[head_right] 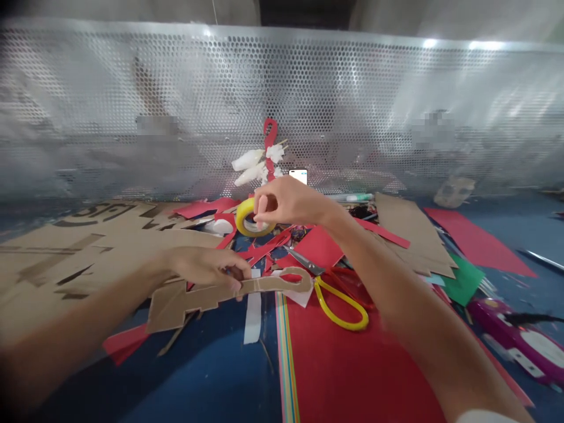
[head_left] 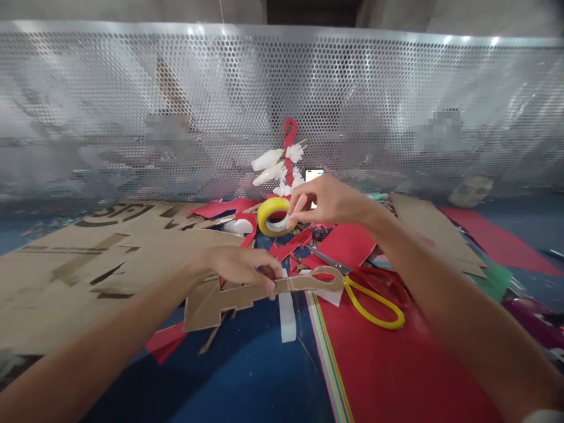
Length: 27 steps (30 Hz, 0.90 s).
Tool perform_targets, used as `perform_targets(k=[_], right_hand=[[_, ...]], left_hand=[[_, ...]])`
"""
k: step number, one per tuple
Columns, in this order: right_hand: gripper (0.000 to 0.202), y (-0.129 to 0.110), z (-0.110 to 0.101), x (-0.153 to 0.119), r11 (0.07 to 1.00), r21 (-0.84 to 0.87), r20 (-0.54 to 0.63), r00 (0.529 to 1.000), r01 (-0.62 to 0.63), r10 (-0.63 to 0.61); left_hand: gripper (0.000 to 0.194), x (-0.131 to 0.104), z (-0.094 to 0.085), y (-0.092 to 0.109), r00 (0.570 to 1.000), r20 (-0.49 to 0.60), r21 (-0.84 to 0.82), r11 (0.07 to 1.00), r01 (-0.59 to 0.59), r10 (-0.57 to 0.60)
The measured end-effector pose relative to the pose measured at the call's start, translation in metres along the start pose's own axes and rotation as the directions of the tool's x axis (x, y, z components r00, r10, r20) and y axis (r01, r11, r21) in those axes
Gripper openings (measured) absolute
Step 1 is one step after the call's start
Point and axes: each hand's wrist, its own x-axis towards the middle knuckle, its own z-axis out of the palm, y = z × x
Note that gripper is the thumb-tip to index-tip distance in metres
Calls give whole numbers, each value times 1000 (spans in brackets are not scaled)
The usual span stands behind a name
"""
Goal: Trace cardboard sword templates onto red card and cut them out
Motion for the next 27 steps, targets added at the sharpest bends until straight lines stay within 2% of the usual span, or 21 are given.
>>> perform_targets(k=[3, 4, 6, 7, 9, 11, 13, 14, 16, 20, 23, 27], right_hand=[[29, -6, -8, -4, 998, -55, -37, 999, 1, -3], [31, -5, -8, -4, 998, -63, -5, 1000, 4, -4], [29, -1, -2, -1, 999, -33, 160, 987, 18, -13], [26, 2, 3, 2, 1000, 6, 282, 959, 23, -23], [20, 9, 17, 8, 999, 54, 509, 860, -4, -24], [24, 18, 31, 13, 1000, -5, 641, 768, -18, 17], [39, 27, 42, 16, 999, -40, 713, 700, 1, 28], [43, 30, 46, 17, 1000, -29, 739, 674, 6, 17], [46, 35, 50, 17, 1000, 8, 760, 650, -12, 2], [39, 38, 48, 15, 998, 52, 782, 623, -42, -15], [34, 37, 47, 15, 997, 58, 786, 618, -49, -15], [25, 40, 48, 15, 993, 79, 790, 613, -83, -12]], left_hand=[[21, 0, -2, -2, 1000, -15, -32, 999, 11, -12], [21, 0, -3, -2, 999, -25, -31, 999, 20, -21], [20, 1, -4, -3, 999, -40, -23, 999, 26, -27], [20, 1, -4, -3, 999, -49, -19, 1000, 20, -21], [19, 2, -4, -3, 997, -72, -14, 1000, 4, -5], [19, 3, -4, -2, 996, -84, -13, 1000, 6, -7], [18, 3, -4, -1, 996, -91, -8, 1000, 17, -17], [18, 3, -3, 0, 995, -99, -2, 1000, 22, -22], [18, 4, -3, 1, 993, -114, -3, 1000, 26, -27], [18, 4, -3, -1, 994, -107, -31, 999, 8, -12], [15, -1, -5, -6, 998, -51, -29, 999, 30, -32], [16, -12, -10, -10, 991, 45, 47, 991, 124, -126]])
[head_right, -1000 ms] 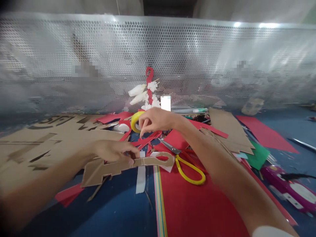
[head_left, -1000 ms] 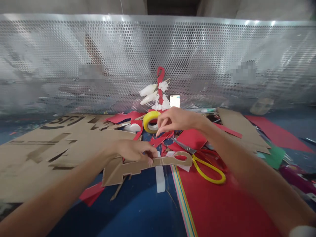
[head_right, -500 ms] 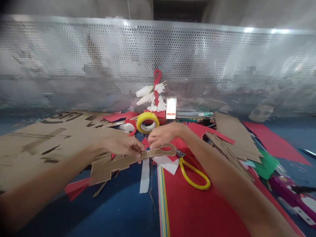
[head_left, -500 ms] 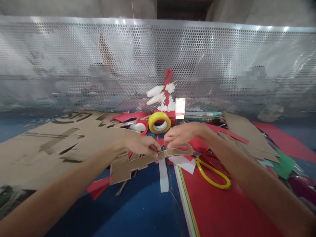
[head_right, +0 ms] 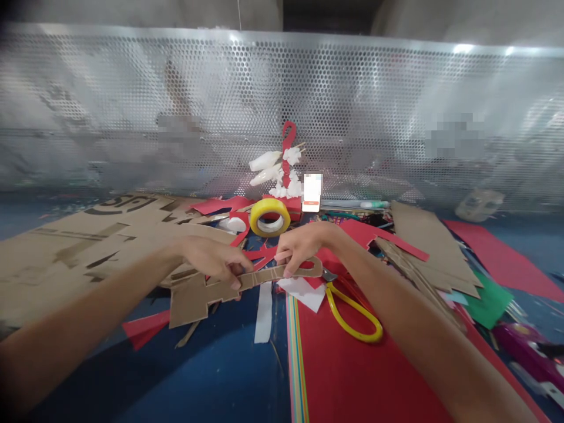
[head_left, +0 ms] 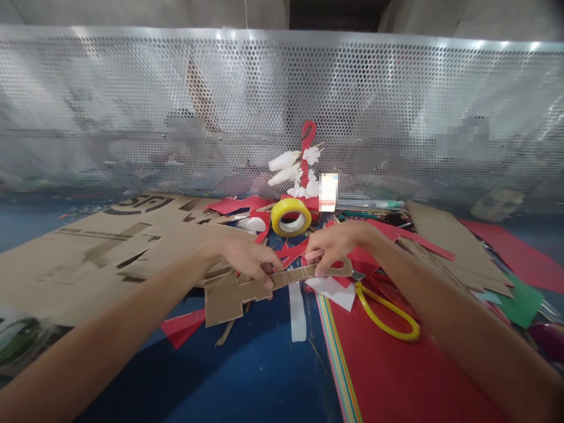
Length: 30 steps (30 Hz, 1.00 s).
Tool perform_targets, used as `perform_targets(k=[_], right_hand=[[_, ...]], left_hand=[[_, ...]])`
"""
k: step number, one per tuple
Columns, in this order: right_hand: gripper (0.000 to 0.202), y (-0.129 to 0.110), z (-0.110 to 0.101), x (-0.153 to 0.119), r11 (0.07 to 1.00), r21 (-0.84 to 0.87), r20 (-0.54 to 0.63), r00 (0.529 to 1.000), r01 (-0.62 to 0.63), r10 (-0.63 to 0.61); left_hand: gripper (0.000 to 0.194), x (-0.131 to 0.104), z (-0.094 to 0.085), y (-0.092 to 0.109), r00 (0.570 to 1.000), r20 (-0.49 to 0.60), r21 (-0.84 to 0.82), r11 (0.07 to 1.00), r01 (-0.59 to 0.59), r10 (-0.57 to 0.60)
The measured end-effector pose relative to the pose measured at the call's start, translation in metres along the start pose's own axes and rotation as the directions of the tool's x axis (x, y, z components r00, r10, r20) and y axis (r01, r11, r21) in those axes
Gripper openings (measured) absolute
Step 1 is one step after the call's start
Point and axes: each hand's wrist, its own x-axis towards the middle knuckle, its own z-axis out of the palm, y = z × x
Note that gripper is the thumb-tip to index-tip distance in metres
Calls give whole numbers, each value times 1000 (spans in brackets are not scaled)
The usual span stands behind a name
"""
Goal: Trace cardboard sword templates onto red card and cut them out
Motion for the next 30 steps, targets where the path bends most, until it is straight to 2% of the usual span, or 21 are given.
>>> perform_targets(k=[5, 10, 17, 22, 30], right_hand=[[26, 9, 1, 2, 1000, 4, 11, 1000, 2, -2], [36, 16, 2, 6, 999, 25, 39, 999, 21, -22], [52, 9, 2, 6, 999, 23, 48, 998, 32, -33], [54, 7, 1, 6, 999, 23, 60, 997, 40, -42], [53, 0, 1, 5, 1000, 22, 77, 997, 20, -22]], left_hand=[[20, -3, -2, 2, 994, 25, 16, 994, 107, -108], [16, -1, -1, 5, 994, 22, 26, 994, 106, -107], [17, -4, -1, 8, 995, 23, 64, 994, 93, -95], [19, -3, -2, 5, 996, 32, 74, 994, 83, -86], [19, -2, -1, 4, 991, 63, -10, 993, 120, -120]])
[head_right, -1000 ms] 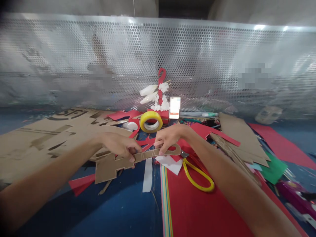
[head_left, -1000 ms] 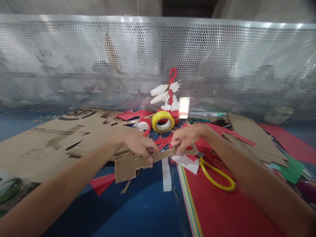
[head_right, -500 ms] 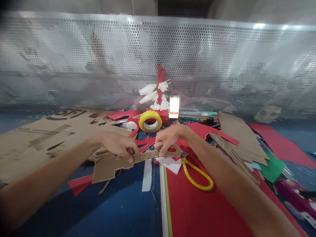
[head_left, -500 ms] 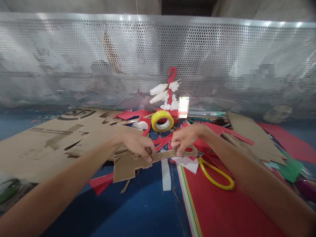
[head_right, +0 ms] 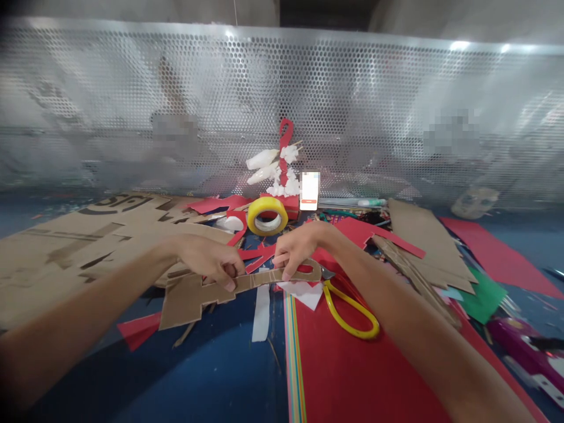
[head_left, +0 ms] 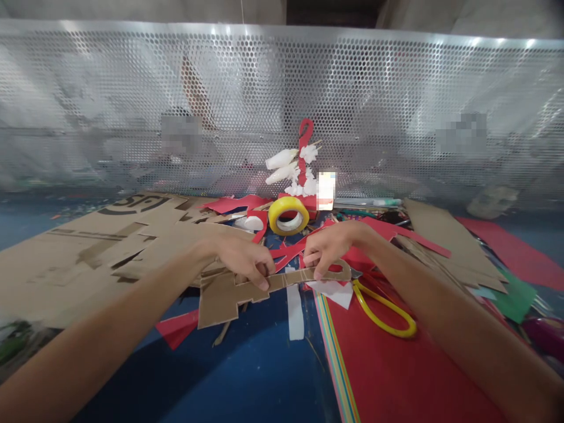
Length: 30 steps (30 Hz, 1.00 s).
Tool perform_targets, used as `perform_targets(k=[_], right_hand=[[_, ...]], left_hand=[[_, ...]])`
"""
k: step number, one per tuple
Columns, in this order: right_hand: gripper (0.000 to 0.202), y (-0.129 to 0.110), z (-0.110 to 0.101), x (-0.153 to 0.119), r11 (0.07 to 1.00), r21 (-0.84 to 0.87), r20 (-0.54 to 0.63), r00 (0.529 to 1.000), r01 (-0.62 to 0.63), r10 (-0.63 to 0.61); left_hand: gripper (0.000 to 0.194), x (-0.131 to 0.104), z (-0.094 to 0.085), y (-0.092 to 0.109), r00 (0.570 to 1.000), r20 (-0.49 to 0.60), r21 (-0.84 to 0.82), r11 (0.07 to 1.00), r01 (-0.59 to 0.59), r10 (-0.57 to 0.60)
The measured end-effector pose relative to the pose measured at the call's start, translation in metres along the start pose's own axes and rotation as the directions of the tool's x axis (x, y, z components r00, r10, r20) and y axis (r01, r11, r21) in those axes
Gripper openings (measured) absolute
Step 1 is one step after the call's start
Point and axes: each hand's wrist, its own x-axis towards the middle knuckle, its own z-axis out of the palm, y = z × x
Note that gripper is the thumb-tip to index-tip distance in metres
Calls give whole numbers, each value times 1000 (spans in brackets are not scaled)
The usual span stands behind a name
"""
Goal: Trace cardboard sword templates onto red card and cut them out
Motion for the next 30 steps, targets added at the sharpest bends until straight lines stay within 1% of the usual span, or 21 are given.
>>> perform_targets(k=[4, 7, 9, 12, 14, 17, 20, 23, 25, 27, 30], right_hand=[[51, -1, -1, -2, 1000, 9, -2, 1000, 5, -5], [35, 0, -3, -5, 998, 56, 11, 999, -35, 34], [26, 2, -4, -8, 993, 100, 23, 998, -56, 54], [29, 4, -4, -10, 990, 113, 48, 995, -87, 82], [33, 4, -5, -10, 987, 120, 77, 992, -110, 102], [38, 5, -4, -8, 981, 135, 125, 984, -141, 124], [44, 6, 0, -6, 974, 121, 167, 971, -192, 171], [46, 6, 4, -5, 975, 92, 179, 967, -201, 183], [44, 4, 8, -6, 977, 74, 165, 969, -199, 185], [42, 1, 12, -9, 974, 61, 165, 965, -217, 204], [39, 1, 17, -13, 969, 38, 198, 952, -245, 233]], left_hand=[[17, -2, -2, -4, 999, -18, 80, 996, -28, 29], [19, -9, -3, -6, 999, -20, 148, 989, -26, 29], [20, -14, -4, -5, 1000, -9, 161, 987, -15, 16], [18, -19, -4, -3, 1000, 13, 129, 991, 23, -25], [16, -18, -3, -2, 999, 30, 90, 995, 36, -38], [15, -10, -1, -5, 997, 71, 31, 999, 34, -36], [16, 1, 1, -12, 994, 105, 12, 999, 30, -31], [17, 9, 2, -17, 993, 114, 30, 999, 15, -19], [17, 11, 1, -15, 992, 123, 49, 999, 5, -11], [17, 12, -2, -8, 992, 125, 95, 995, -12, 0], [18, 17, -7, 5, 993, 118, 212, 977, -20, -5]])
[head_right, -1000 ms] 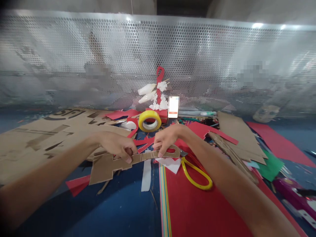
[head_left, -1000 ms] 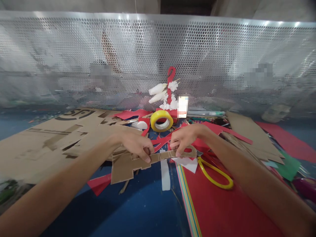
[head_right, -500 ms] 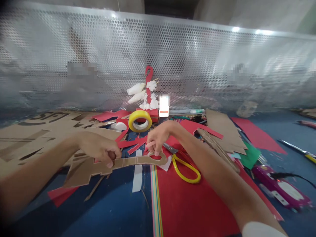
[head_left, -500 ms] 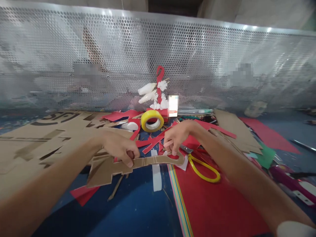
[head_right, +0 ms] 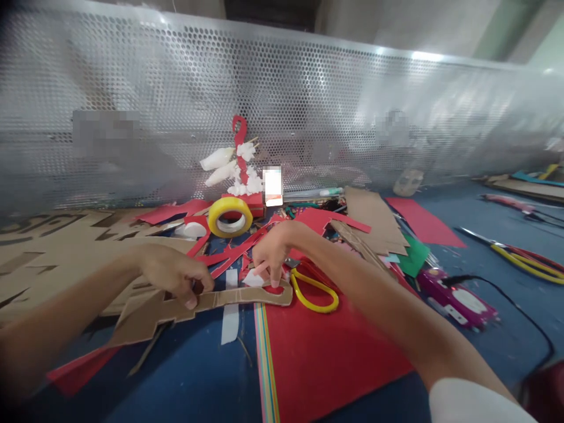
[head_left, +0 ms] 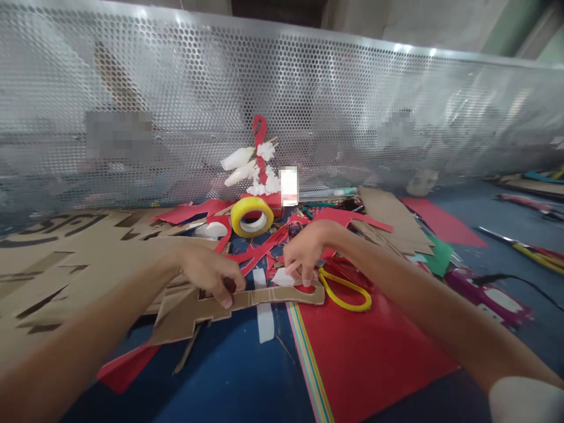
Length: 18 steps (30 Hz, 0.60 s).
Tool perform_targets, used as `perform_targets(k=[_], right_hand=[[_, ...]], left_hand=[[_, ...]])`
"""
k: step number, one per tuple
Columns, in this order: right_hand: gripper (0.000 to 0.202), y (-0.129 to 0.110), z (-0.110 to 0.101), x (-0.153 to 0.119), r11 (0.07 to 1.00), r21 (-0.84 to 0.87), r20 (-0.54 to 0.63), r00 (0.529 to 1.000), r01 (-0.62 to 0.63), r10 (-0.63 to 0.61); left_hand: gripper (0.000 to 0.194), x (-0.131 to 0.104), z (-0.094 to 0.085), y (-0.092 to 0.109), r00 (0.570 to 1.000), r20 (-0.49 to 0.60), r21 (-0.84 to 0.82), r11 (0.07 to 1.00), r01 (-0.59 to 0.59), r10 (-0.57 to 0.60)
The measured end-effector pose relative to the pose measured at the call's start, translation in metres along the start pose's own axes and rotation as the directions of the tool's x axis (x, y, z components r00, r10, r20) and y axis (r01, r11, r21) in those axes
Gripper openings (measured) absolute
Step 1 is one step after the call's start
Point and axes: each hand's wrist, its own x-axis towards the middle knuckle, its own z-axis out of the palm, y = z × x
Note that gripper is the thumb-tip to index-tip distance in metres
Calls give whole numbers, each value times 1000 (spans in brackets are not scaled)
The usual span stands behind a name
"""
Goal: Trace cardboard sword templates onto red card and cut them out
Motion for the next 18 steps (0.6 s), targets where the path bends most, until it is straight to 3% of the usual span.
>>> perform_targets(k=[9, 14, 18], right_hand=[[25, 6, 10, -1, 999, 38, -66, 997, -30, 33], [18, -1, 14, -1, 994, -98, -128, 991, -42, 29], [15, -12, 17, -4, 968, -216, -171, 981, -131, 95]], left_hand=[[15, 18, -21, 5, 990, 116, -30, 996, 89, -85], [24, 16, -23, 14, 980, 22, 87, 977, 197, -200], [20, 11, -15, 21, 974, -91, 184, 958, 219, -206]])
